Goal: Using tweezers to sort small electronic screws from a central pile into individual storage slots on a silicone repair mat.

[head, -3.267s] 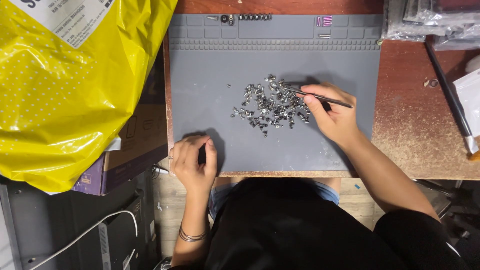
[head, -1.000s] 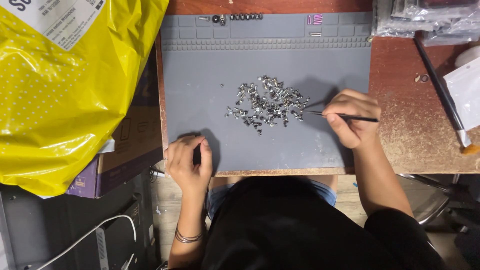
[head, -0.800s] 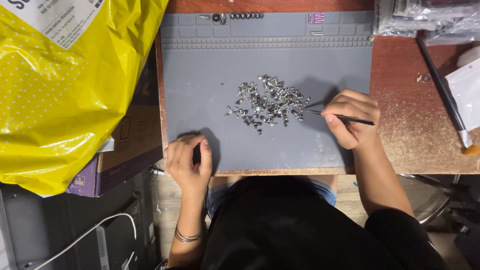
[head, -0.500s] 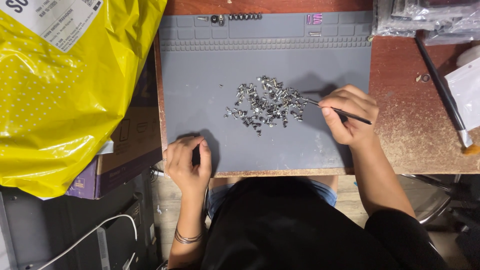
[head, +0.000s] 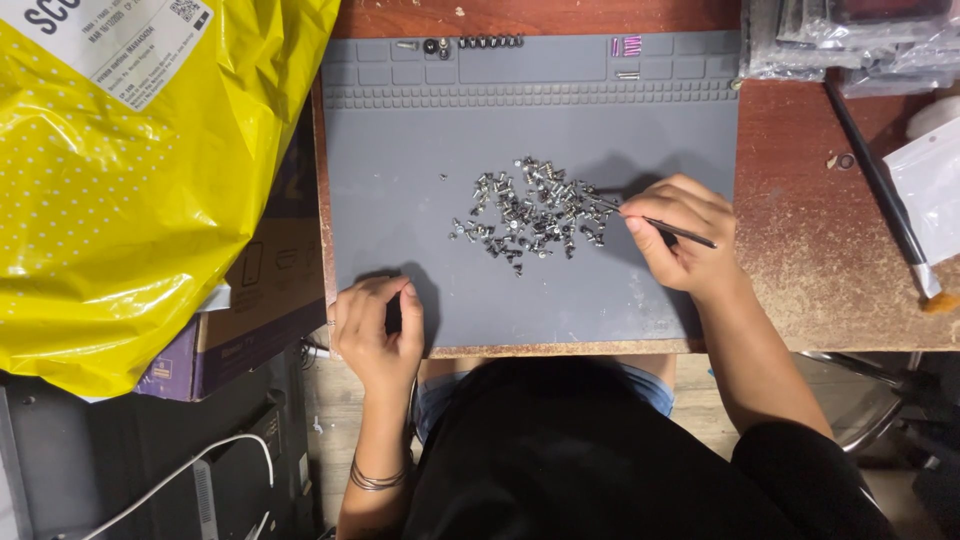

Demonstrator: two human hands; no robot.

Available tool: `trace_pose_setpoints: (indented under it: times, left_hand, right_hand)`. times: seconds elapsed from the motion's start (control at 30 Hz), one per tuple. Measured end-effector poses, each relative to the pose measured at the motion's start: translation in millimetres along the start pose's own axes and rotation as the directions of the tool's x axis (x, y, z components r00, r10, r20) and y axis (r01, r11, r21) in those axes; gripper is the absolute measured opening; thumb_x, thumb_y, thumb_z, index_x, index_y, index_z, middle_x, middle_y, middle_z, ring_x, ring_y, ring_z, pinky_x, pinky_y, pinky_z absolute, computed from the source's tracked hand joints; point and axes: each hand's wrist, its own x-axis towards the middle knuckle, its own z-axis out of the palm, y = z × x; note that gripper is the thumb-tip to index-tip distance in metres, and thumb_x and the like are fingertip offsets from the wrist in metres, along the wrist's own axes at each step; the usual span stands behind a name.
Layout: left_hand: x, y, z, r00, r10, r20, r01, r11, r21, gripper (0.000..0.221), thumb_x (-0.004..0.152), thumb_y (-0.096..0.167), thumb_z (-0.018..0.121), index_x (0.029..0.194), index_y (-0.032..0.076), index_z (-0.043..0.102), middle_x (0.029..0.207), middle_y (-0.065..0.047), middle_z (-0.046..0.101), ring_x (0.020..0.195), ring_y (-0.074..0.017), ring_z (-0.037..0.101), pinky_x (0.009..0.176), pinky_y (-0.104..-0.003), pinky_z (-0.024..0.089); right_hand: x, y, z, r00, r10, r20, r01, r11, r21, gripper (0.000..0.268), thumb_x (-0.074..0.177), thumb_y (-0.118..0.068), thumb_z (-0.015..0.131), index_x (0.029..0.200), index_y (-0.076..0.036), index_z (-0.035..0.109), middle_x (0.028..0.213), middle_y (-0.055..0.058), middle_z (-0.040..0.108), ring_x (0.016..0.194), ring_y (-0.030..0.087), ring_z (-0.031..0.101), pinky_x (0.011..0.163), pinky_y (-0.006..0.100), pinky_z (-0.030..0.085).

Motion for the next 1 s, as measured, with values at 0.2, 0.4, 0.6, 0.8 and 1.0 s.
trace_pose_setpoints:
  times: [0.2, 0.4, 0.6, 0.8, 1.0]
  left_hand:
    - [1.5, 1.0, -0.7, 1.0, -0.001, 0.0, 0.001, 1.0, -0.007, 0.002, 0.081, 0.01, 0.066, 0.079, 0.01, 0.067, 0.073, -0.001, 0.065, 0.072, -0.0234, 0.06, 0.068, -0.032, 0.041]
    - [5.7, 5.0, -3.1, 1.0, 0.006, -0.004, -0.006, 1.0, -0.001, 0.001, 0.079, 0.01, 0.066, 0.078, 0.01, 0.067, 0.071, -0.002, 0.065, 0.071, -0.0238, 0.06, 0.068, -0.032, 0.041]
    - [4.9, 2.6, -7.0, 0.999, 0.033, 0.005, -0.033, 0.999, 0.003, 0.001, 0.079, 0.011, 0.066, 0.078, 0.011, 0.067, 0.069, -0.002, 0.062, 0.071, -0.0239, 0.059, 0.069, -0.032, 0.042]
    - [1.8, -1.2, -6.5, 0.999, 0.038, -0.008, -0.038, 0.999, 0.004, 0.001, 0.078, 0.013, 0.066, 0.079, 0.012, 0.067, 0.069, -0.001, 0.062, 0.072, -0.0225, 0.06, 0.069, -0.032, 0.042]
    - [0.6, -3.4, -7.9, 1.0, 0.026, -0.002, -0.026, 1.0, 0.01, 0.003, 0.077, 0.012, 0.066, 0.079, 0.013, 0.068, 0.068, 0.0, 0.062, 0.073, -0.0214, 0.061, 0.069, -0.031, 0.042]
  right_hand:
    - [0.2, -2.7, -0.1, 0.999, 0.025, -0.036, -0.025, 1.0, 0.007, 0.011, 0.088, 0.0, 0.06, 0.08, 0.005, 0.066, 0.064, 0.014, 0.061, 0.053, 0.031, 0.054, 0.051, 0.036, 0.047]
    - [14.9, -9.2, 2.1, 0.997, 0.039, -0.062, -0.035, 0.998, 0.052, 0.008, 0.086, 0.004, 0.059, 0.084, 0.007, 0.067, 0.064, 0.014, 0.061, 0.051, 0.031, 0.053, 0.05, 0.036, 0.046]
    - [57.3, -10.1, 38.0, 0.996, -0.065, -0.063, 0.073, 0.989, 0.132, 0.006, 0.084, 0.006, 0.062, 0.086, 0.007, 0.068, 0.063, 0.015, 0.061, 0.05, 0.03, 0.052, 0.049, 0.037, 0.045]
    - [109.0, -1.6, 96.7, 0.983, -0.174, -0.061, 0.184, 0.948, 0.259, 0.007, 0.082, 0.007, 0.063, 0.086, 0.004, 0.069, 0.062, 0.014, 0.061, 0.051, 0.03, 0.054, 0.049, 0.036, 0.046]
    - [128.9, 15.2, 136.1, 0.971, -0.227, -0.071, 0.238, 0.937, 0.258, 0.006, 0.082, 0.008, 0.064, 0.084, 0.004, 0.068, 0.062, 0.013, 0.061, 0.051, 0.03, 0.055, 0.049, 0.035, 0.046]
